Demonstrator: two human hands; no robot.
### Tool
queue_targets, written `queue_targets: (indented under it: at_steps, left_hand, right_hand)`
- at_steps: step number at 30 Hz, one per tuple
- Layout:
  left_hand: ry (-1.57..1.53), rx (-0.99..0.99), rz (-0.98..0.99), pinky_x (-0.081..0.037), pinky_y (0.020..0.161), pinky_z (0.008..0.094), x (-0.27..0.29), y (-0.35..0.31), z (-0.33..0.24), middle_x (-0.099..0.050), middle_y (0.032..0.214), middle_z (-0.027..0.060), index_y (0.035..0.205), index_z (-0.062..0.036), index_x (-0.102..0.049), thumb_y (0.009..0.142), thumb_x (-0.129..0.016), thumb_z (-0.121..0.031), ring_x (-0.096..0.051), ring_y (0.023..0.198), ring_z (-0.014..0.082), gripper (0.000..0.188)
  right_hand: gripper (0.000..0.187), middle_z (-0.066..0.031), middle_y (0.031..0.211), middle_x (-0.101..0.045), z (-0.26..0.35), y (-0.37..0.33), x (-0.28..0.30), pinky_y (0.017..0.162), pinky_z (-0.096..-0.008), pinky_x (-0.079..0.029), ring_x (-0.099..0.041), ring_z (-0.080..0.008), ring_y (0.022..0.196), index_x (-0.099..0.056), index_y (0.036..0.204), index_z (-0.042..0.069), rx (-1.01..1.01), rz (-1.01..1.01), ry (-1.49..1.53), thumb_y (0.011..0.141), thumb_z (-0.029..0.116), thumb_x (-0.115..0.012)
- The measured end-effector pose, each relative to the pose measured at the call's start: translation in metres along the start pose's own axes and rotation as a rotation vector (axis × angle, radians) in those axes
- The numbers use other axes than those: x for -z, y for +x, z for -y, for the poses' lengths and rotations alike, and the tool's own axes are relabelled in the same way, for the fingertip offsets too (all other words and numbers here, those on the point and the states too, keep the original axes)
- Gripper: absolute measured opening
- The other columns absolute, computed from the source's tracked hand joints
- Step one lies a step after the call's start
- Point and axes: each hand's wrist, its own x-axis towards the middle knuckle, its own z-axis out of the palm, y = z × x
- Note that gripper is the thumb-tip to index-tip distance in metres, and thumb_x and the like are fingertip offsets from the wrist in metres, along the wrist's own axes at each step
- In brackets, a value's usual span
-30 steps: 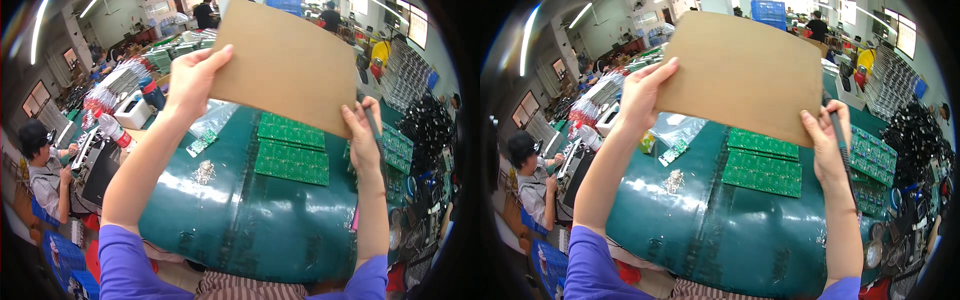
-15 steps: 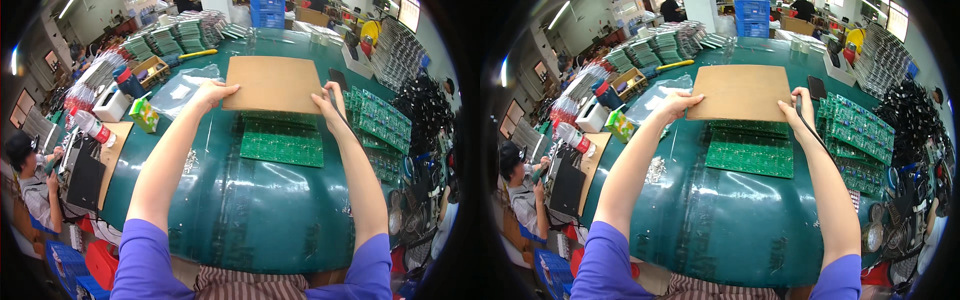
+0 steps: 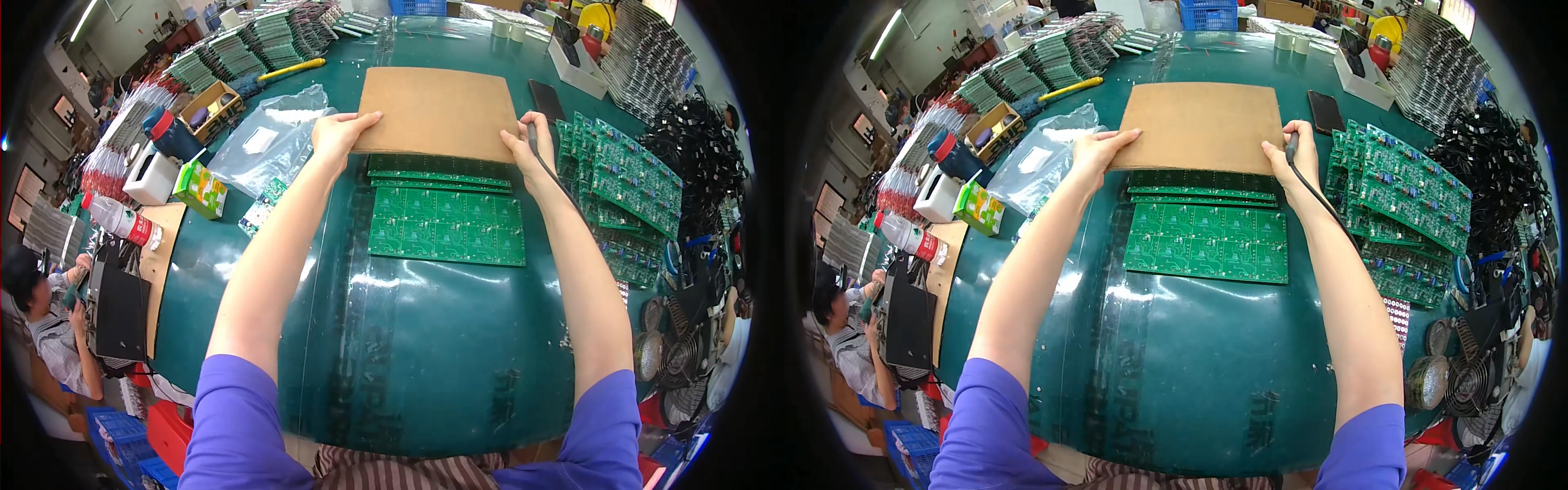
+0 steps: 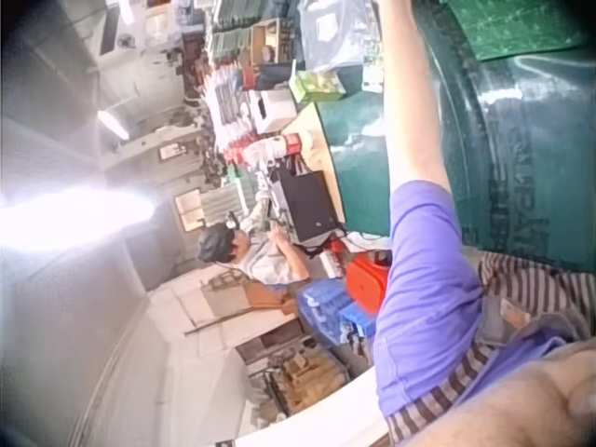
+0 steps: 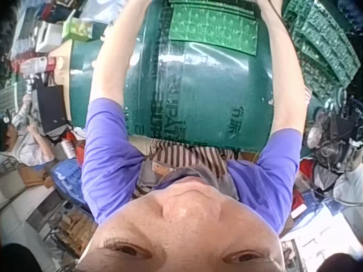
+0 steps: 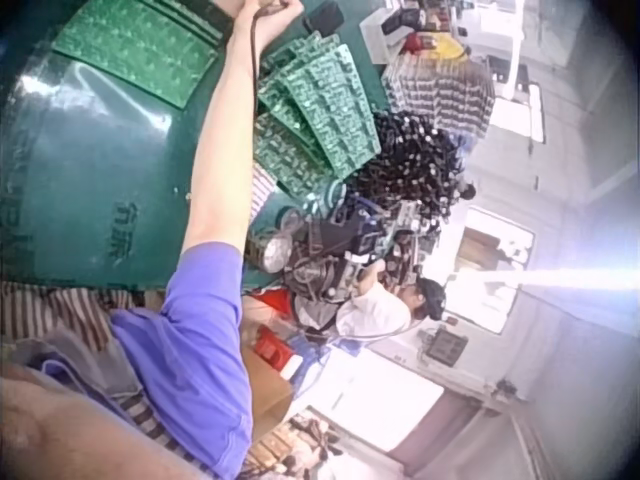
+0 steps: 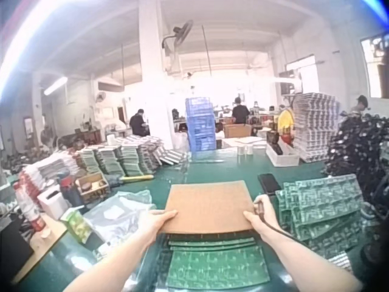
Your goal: The person solders components onto circuit board panels using a soldering iron, sets completed boards onto a stack, and retrieves new circuit board panels to solder.
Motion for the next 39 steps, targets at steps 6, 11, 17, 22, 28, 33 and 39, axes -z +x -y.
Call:
queue_targets:
  at_steps: [6, 11, 17, 22, 28, 33, 39]
  left_hand:
    - [0.057, 0.058, 0.003, -0.051, 0.083, 0.0292, -0.008, -0.005, 0.007, -0.07, 0.098, 0.0161, 0.104, 0.0076, -0.068, 0.064, -0.086, -0.028, -0.068, 0.089, 0.0202, 0.056]
    - [0.05, 0.12, 0.15, -0.052, 0.078, 0.0294, -0.009, -0.011, 0.002, -0.07, 0.094, 0.0149, 0.099, 0.0075, -0.069, 0.062, -0.086, -0.023, -0.067, 0.083, 0.0202, 0.051]
    - [0.011, 0.11, 0.061, -0.052, 0.074, 0.0305, -0.014, -0.01, 0.008, -0.07, 0.09, 0.0159, 0.096, 0.009, -0.067, 0.061, -0.086, -0.017, -0.067, 0.079, 0.0205, 0.048]
    - [-0.065, 0.188, 0.107, -0.055, 0.072, 0.0351, -0.001, 0.004, 0.019, -0.068, 0.099, 0.0194, 0.106, 0.0114, -0.063, 0.063, -0.088, -0.013, -0.068, 0.084, 0.0237, 0.056]
    - [-0.081, 0.152, 0.021, -0.054, 0.073, 0.0339, -0.007, -0.003, 0.014, -0.07, 0.089, 0.0175, 0.095, 0.0107, -0.067, 0.057, -0.086, -0.006, -0.068, 0.078, 0.0233, 0.046]
    - [-0.169, 0.221, 0.071, -0.054, 0.076, 0.0346, 0.003, -0.04, -0.054, -0.07, 0.092, 0.0182, 0.101, 0.0113, -0.064, 0.06, -0.084, -0.001, -0.068, 0.083, 0.0239, 0.047]
    - [-0.063, 0.214, 0.344, -0.039, 0.058, 0.0225, 0.092, -0.093, -0.111, -0.068, 0.103, 0.0017, 0.11, -0.0093, -0.067, 0.067, -0.081, -0.011, -0.059, 0.071, 0.0094, 0.046]
  right_hand:
    - [0.038, -0.0075, 0.092, -0.058, -0.016, -0.002, 0.008, 0.073, -0.0284, -0.045, -0.053, -0.0124, 0.083, -0.044, 0.106, 0.007, -0.057, 0.043, -0.105, 0.079, 0.004, -0.07]
    - [0.038, -0.0075, 0.094, -0.058, -0.024, -0.003, 0.012, 0.076, -0.03, -0.046, -0.053, -0.014, 0.084, -0.046, 0.104, 0.008, -0.141, 0.024, -0.165, 0.077, 0.008, -0.073]
    - [0.042, -0.0096, 0.098, -0.057, -0.03, -0.001, 0.016, 0.079, -0.0327, -0.046, -0.054, -0.0169, 0.089, -0.047, 0.105, 0.009, -0.129, 0.064, -0.284, 0.074, 0.01, -0.076]
    - [0.041, -0.0083, 0.097, -0.059, -0.015, -0.005, 0.003, 0.076, -0.0304, -0.047, -0.054, -0.0145, 0.088, -0.047, 0.102, 0.009, -0.196, 0.052, -0.209, 0.073, 0.006, -0.075]
    - [0.044, -0.0077, 0.092, -0.061, -0.011, -0.007, 0.001, 0.073, -0.0275, -0.047, -0.057, -0.0132, 0.083, -0.04, 0.102, 0.01, -0.163, 0.054, 0.063, 0.073, -0.004, -0.069]
    - [0.047, -0.0105, 0.099, -0.063, 0.03, -0.016, 0.01, 0.078, -0.0313, -0.046, -0.058, -0.0172, 0.089, -0.038, 0.104, 0.012, -0.143, -0.011, 0.088, 0.071, -0.004, -0.069]
    - [0.048, -0.0151, 0.119, -0.059, 0.142, -0.068, 0.004, 0.092, -0.0356, -0.043, -0.059, -0.0231, 0.102, -0.039, 0.108, 0.011, -0.11, 0.102, 0.224, 0.074, -0.005, -0.069]
